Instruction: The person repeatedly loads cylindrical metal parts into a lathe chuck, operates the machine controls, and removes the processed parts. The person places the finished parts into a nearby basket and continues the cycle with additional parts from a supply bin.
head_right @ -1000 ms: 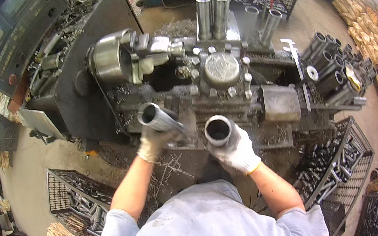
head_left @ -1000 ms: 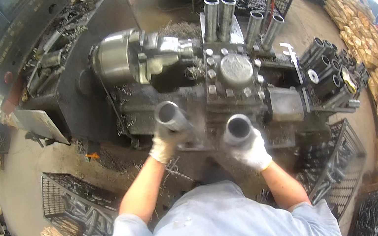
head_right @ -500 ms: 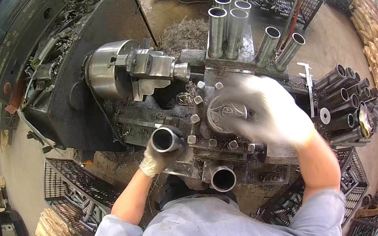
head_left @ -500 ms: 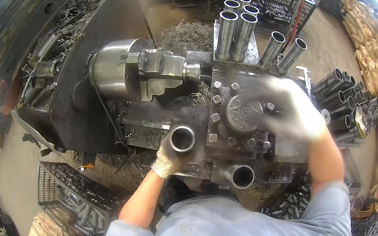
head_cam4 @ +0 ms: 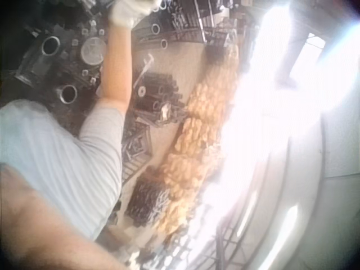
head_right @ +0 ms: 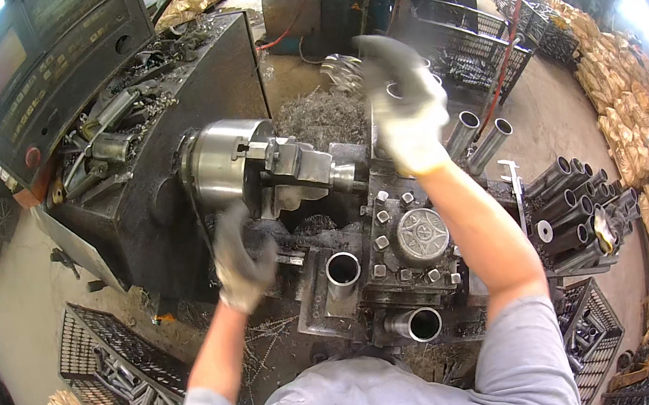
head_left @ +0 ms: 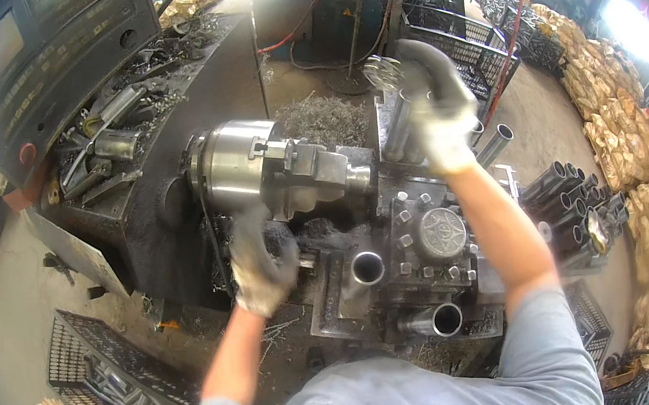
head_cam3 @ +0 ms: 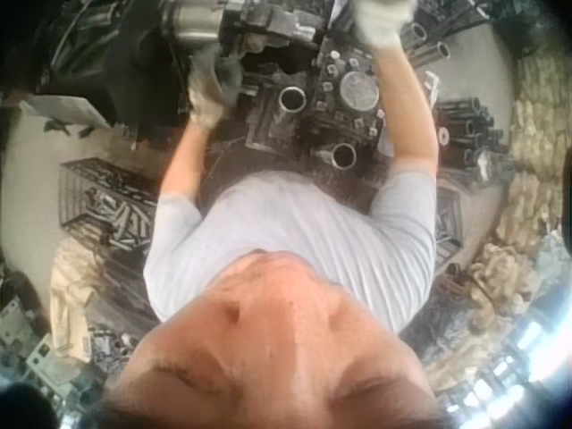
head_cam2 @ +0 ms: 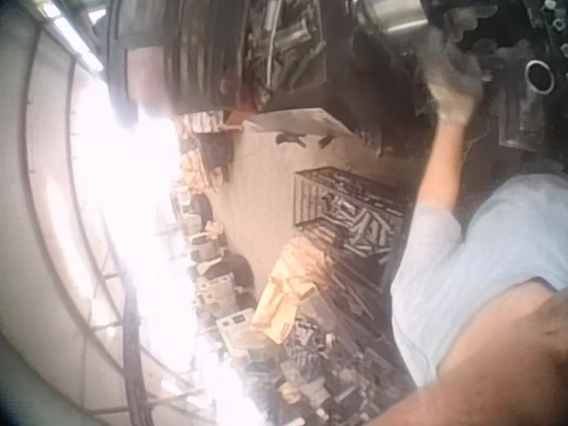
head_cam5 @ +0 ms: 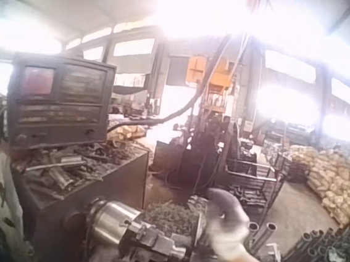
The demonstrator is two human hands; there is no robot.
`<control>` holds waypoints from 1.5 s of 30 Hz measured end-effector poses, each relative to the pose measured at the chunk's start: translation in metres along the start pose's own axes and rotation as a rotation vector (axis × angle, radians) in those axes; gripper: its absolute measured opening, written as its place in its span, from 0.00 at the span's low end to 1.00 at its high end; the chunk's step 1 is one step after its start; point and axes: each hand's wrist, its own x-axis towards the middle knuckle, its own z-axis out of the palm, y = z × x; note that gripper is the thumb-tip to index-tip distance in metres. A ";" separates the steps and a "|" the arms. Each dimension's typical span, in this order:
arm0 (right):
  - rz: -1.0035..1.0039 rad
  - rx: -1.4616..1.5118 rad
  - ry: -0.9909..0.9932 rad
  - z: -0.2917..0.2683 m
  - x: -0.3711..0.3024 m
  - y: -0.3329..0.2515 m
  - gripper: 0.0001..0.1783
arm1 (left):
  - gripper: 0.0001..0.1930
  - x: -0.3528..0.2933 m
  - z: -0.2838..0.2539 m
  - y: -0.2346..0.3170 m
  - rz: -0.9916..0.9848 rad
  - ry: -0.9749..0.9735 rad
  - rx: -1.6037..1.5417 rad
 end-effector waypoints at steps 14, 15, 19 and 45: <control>1.048 -0.079 -1.687 0.061 -0.001 0.144 0.23 | 0.40 0.083 0.016 -0.093 0.174 0.056 0.572; 0.976 0.022 -1.679 0.067 -0.003 0.150 0.22 | 0.39 0.086 0.016 -0.092 0.200 0.065 0.555; 0.528 -0.356 -1.537 0.061 -0.014 0.150 0.18 | 0.39 0.087 0.016 -0.089 0.271 0.130 0.497; 0.885 0.043 -0.851 0.032 -0.396 -0.057 0.35 | 0.22 -0.159 0.004 0.042 -1.545 -0.259 -1.324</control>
